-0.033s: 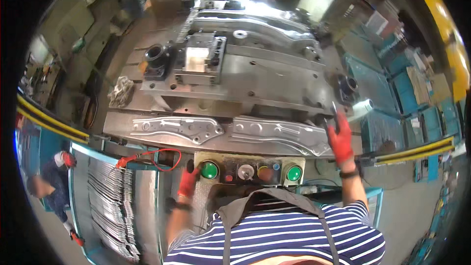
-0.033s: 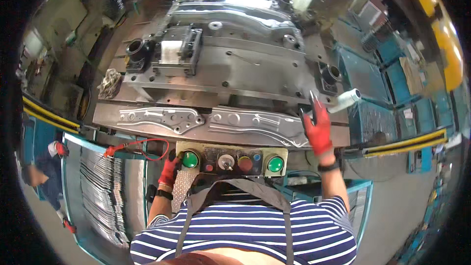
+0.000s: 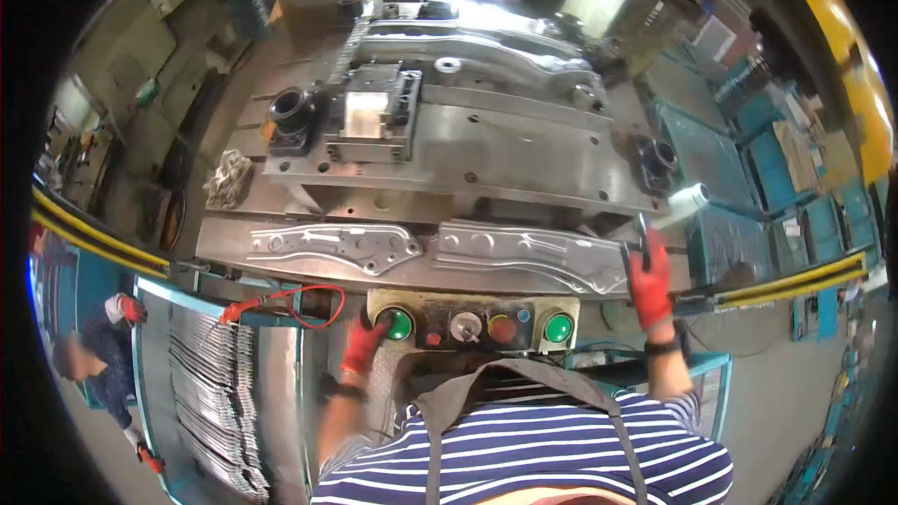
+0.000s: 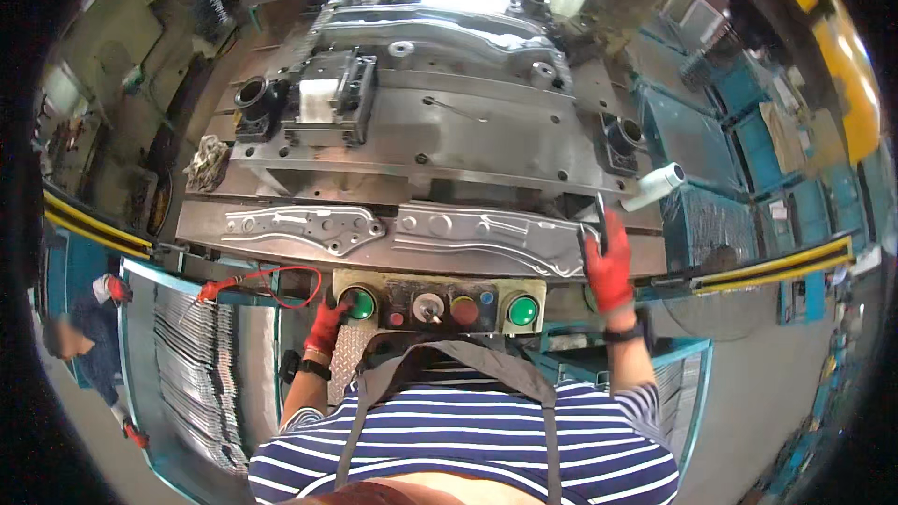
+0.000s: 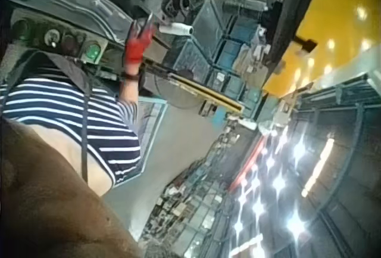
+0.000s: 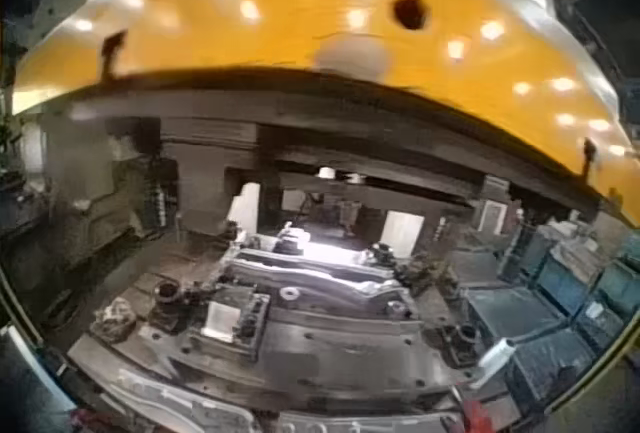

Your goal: Operating an industrial press to stamp metal components, including loading raw plates and unloading finished parts.

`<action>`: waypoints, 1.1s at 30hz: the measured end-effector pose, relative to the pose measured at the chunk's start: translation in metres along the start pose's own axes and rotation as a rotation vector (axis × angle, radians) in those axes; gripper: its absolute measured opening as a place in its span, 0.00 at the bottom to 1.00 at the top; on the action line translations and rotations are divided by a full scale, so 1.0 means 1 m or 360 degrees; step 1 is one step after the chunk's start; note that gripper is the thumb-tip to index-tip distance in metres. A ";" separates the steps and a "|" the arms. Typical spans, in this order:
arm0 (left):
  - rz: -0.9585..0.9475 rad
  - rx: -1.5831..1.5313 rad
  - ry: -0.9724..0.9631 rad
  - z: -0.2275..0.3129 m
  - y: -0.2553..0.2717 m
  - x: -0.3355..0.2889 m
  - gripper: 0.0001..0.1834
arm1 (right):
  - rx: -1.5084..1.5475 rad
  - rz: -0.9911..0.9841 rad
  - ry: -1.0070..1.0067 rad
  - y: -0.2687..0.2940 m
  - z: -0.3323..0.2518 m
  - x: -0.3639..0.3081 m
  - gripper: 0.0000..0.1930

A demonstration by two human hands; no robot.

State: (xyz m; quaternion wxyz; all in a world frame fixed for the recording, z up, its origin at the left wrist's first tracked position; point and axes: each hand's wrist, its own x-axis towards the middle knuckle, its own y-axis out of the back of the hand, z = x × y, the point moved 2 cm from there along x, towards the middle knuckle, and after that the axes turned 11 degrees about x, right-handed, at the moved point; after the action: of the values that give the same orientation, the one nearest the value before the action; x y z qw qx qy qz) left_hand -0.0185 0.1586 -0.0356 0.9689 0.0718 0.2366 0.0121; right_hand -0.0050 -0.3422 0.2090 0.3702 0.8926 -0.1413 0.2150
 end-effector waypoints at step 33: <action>0.0212 0.0803 -0.0067 -0.036 0.001 0.019 0.54 | 0.0383 -0.0978 -0.0865 -0.136 0.296 -0.261 0.32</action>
State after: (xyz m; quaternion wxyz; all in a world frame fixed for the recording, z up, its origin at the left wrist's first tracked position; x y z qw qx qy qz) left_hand -0.0177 0.1655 -0.0758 0.9221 0.3268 0.2067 0.0149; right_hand -0.0927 -0.4380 -0.1875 0.2595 0.9543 0.0650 -0.1336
